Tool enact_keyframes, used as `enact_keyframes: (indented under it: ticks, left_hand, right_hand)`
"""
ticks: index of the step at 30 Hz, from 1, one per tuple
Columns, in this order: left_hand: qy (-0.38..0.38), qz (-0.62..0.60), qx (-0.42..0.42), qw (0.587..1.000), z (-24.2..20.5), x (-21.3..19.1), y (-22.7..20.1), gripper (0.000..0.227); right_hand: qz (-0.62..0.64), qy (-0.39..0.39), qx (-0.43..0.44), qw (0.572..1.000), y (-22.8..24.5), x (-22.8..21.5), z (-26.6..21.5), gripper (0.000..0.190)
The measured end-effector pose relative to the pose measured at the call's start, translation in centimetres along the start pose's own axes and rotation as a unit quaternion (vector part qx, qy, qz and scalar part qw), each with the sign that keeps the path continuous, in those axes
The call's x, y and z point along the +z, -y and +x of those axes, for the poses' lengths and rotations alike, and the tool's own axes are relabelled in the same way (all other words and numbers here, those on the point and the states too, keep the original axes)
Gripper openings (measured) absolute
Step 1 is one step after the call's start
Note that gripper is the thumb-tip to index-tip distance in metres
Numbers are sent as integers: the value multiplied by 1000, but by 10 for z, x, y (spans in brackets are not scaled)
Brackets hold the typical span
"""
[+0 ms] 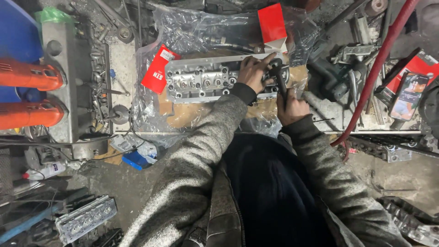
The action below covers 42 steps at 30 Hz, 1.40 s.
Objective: The person takes small metal valve components from storage bins on a shelf, places them one at a time into bores of an aluminum cylinder head on the workbench, and taps each into place with a hammer, working along the head.
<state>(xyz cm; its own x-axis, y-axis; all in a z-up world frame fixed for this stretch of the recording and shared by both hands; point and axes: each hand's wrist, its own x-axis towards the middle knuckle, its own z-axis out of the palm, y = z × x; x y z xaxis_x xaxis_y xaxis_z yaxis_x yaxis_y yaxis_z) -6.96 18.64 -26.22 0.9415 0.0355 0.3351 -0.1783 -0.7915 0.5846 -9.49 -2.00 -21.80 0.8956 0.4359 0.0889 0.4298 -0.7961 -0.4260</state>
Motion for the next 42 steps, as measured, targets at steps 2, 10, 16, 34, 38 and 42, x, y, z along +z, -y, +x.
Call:
enact_keyframes:
  ticks: [2,10,16,34,38,42]
  left_hand:
    - [29,-31,-38,998,-1,5,4,112]
    - [55,44,-25,997,0,7,5,116]
    - [83,66,-33,994,2,4,4,118]
    - [100,46,-46,993,2,20,12,107]
    - [78,34,-27,996,1,16,9,105]
    - [161,100,-64,980,6,16,8,107]
  right_hand:
    - [-27,3,20,999,3,0,0,32]
    - [24,25,10,999,-8,6,-2,33]
    - [31,9,-25,999,-8,3,2,30]
    - [60,-71,-53,994,26,-65,12,23]
    - [127,-133,-49,982,3,-37,-4,33]
    - [-59,-45,-110,991,-29,10,3,45]
